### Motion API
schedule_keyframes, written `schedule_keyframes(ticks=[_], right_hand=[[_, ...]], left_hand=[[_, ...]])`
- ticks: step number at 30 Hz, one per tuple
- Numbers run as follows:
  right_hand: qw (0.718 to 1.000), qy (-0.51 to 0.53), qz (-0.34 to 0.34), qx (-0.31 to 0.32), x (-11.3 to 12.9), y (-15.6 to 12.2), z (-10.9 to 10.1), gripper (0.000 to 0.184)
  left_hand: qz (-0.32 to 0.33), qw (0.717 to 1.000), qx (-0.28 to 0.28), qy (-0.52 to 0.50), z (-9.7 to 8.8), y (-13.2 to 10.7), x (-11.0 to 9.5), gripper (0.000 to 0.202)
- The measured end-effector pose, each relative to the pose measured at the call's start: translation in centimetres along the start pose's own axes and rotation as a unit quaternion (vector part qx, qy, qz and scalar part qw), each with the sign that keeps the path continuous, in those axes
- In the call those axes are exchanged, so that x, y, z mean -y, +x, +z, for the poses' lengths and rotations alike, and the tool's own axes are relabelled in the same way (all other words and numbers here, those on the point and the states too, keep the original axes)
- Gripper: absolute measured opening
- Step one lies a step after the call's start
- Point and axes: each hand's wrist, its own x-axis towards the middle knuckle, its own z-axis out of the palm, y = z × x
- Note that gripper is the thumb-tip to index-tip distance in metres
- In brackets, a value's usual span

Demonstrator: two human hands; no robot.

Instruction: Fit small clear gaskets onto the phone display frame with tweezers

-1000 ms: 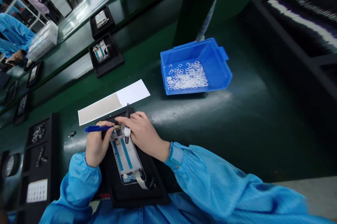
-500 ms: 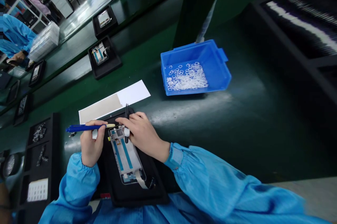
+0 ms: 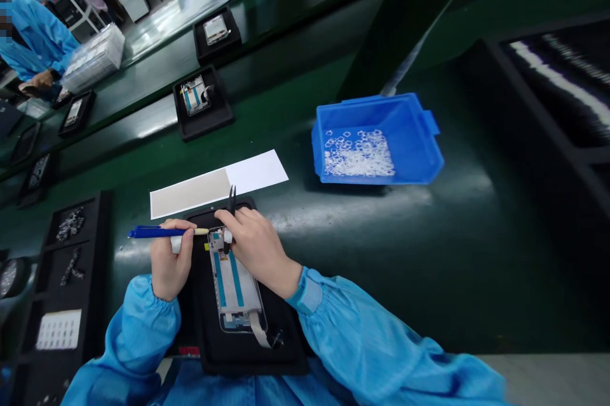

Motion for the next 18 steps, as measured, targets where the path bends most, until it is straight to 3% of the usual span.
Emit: schedule_keyframes(ticks=[5, 9, 12, 15, 18], right_hand=[[0.997, 0.074, 0.025, 0.016, -0.4, -0.3, -0.1, 0.034], [1.000, 0.024, 0.003, -0.005, -0.2, -0.9, -0.5, 0.024], [0.999, -0.026, -0.015, -0.022, -0.2, -1.3, -0.7, 0.024], [0.999, -0.021, -0.007, -0.034, -0.3, -1.6, -0.7, 0.024], [0.999, 0.004, -0.002, -0.035, -0.4, -1.7, -0.4, 0.026]], left_hand=[[0.000, 1.000, 0.002, 0.004, -0.1, -0.2, 0.1, 0.009], [0.002, 0.999, 0.032, 0.034, 0.0, -0.4, 0.5, 0.017], [-0.043, 0.986, 0.134, 0.090, 0.2, -0.4, 0.6, 0.023], [-0.092, 0.951, 0.253, 0.150, 0.5, -0.2, 0.3, 0.030], [-0.114, 0.926, 0.315, 0.175, 0.6, 0.1, 0.1, 0.025]])
